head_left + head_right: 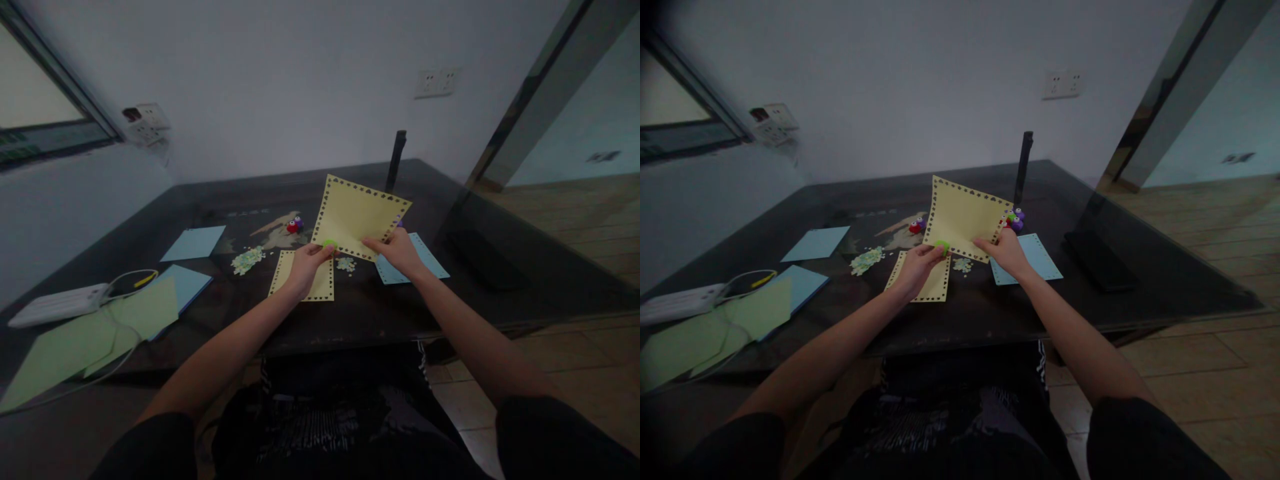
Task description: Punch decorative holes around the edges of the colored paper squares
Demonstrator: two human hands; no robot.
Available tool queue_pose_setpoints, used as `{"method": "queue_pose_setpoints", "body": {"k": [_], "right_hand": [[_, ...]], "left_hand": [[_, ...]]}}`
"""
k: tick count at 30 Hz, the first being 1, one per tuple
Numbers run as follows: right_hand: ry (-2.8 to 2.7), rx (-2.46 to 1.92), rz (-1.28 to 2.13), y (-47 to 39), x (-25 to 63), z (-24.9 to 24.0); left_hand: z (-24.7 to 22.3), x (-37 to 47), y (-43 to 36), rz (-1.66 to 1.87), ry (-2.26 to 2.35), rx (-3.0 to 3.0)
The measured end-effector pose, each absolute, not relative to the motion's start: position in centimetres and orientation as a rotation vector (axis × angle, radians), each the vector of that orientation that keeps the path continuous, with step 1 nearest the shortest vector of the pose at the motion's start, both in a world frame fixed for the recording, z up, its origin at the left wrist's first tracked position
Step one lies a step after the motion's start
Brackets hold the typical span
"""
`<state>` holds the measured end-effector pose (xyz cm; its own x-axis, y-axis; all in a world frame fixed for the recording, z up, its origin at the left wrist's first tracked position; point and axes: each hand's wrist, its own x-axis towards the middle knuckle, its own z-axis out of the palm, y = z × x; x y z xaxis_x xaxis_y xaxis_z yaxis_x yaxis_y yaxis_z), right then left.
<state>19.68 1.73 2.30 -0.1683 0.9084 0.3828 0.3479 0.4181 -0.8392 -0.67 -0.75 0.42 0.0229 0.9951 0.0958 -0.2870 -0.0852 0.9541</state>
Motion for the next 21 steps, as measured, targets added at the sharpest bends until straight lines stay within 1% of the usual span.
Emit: {"method": "queue_pose_setpoints", "body": {"k": [12, 21], "right_hand": [[-1.697, -1.139, 0.722, 1.85, 19.75, 2.34], [-1.638, -1.169, 0.695, 1.86, 19.78, 2.47]], "left_hand": [[0.73, -0.49, -0.88, 1.319, 0.882, 1.012], [0.69, -0.78, -0.84, 1.268, 0.876, 1.093]]}}
